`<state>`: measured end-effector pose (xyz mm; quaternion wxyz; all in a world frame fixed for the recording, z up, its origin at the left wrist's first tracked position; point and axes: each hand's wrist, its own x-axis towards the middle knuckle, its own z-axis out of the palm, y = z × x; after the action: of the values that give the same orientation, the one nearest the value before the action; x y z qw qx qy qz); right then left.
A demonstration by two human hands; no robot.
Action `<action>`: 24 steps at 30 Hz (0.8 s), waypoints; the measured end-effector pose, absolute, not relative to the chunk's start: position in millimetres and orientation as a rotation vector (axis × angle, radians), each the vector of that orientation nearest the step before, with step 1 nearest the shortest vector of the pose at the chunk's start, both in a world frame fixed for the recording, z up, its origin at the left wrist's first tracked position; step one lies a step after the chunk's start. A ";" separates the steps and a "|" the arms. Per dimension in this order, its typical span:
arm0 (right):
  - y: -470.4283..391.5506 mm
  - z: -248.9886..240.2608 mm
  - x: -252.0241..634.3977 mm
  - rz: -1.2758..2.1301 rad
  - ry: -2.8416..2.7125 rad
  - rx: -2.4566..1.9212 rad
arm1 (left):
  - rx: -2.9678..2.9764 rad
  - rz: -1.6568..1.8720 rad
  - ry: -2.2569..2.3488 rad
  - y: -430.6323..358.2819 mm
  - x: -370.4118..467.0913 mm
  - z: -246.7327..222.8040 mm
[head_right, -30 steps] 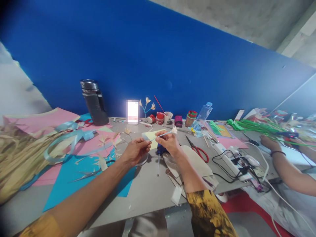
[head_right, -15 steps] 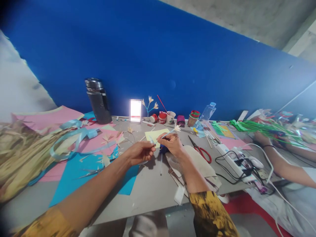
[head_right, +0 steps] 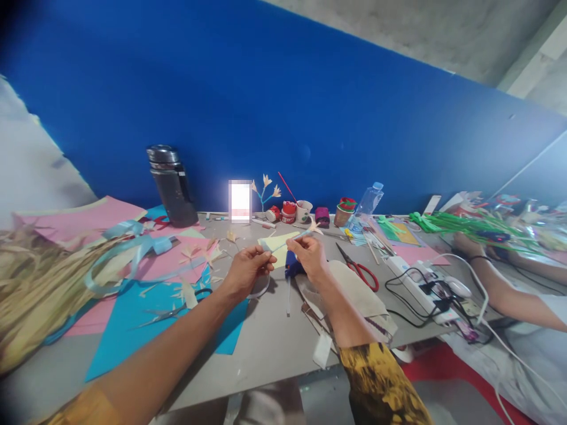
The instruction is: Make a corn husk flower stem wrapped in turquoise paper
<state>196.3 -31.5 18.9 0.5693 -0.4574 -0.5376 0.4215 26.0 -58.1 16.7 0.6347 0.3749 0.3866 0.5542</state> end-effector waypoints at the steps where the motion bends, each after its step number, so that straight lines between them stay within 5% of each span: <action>1: -30.7 18.2 197.0 0.980 -1.255 -1.072 | 0.855 1.256 0.889 -58.5 25.7 16.8; 11: -32.6 22.6 203.0 1.171 -1.367 -0.879 | 0.543 0.853 0.762 -58.5 19.3 21.0; 24: -41.6 18.4 180.5 1.109 -1.419 -1.067 | 0.697 1.224 0.774 -63.5 33.5 15.0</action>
<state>180.5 -41.6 18.4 0.5005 -0.4414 -0.5867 0.4587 33.5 -63.5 15.0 0.6940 0.3122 0.3467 0.5484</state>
